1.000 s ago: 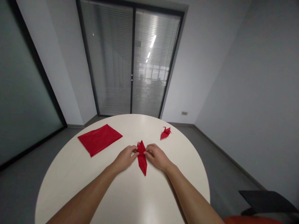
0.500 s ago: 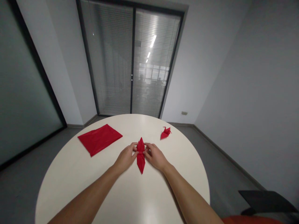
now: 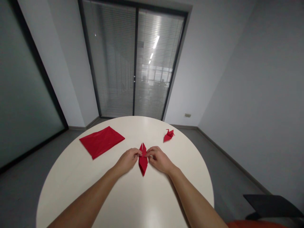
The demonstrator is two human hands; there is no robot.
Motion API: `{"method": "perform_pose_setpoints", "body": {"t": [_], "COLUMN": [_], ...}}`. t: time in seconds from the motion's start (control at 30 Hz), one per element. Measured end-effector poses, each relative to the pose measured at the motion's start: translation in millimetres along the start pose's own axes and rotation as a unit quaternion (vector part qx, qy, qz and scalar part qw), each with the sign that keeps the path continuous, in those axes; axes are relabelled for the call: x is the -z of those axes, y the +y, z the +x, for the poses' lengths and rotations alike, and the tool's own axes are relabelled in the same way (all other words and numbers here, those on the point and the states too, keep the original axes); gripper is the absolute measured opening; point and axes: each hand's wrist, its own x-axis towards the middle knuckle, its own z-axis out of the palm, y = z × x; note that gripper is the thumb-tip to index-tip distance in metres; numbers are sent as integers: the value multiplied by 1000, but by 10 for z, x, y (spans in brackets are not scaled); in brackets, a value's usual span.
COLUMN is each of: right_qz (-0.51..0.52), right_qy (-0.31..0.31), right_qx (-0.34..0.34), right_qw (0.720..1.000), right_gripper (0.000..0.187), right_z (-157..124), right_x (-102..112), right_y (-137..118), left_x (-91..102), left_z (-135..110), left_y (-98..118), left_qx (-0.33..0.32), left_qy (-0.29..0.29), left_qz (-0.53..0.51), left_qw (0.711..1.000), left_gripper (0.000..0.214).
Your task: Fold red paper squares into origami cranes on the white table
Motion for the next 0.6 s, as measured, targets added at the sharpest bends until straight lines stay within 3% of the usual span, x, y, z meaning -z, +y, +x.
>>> {"method": "perform_pose_setpoints", "body": {"t": [0.17,0.33,0.43,0.6], "right_qz": [10,7,3,31], "right_qy": [1,14,24,30], "right_qx": [10,5,-32,-79], "right_qw": [1000,1000,999,996], "right_gripper": [24,18,35,63], "right_z": [-11,26,29,17], "right_x": [18,-29,-68,-109], "right_y": [-3,-25,13,78], "left_x": [-15,-39,-38,-46], "left_z": [-14,-47,-51,-51], "left_y": [2,-15,5,24], "left_qx": [19,2,-4,44], "left_qy": [34,30,20,36], "left_qz": [31,46,61,87], "left_qw": [999,998,998,995], "left_gripper": [22,26,34,54]}}
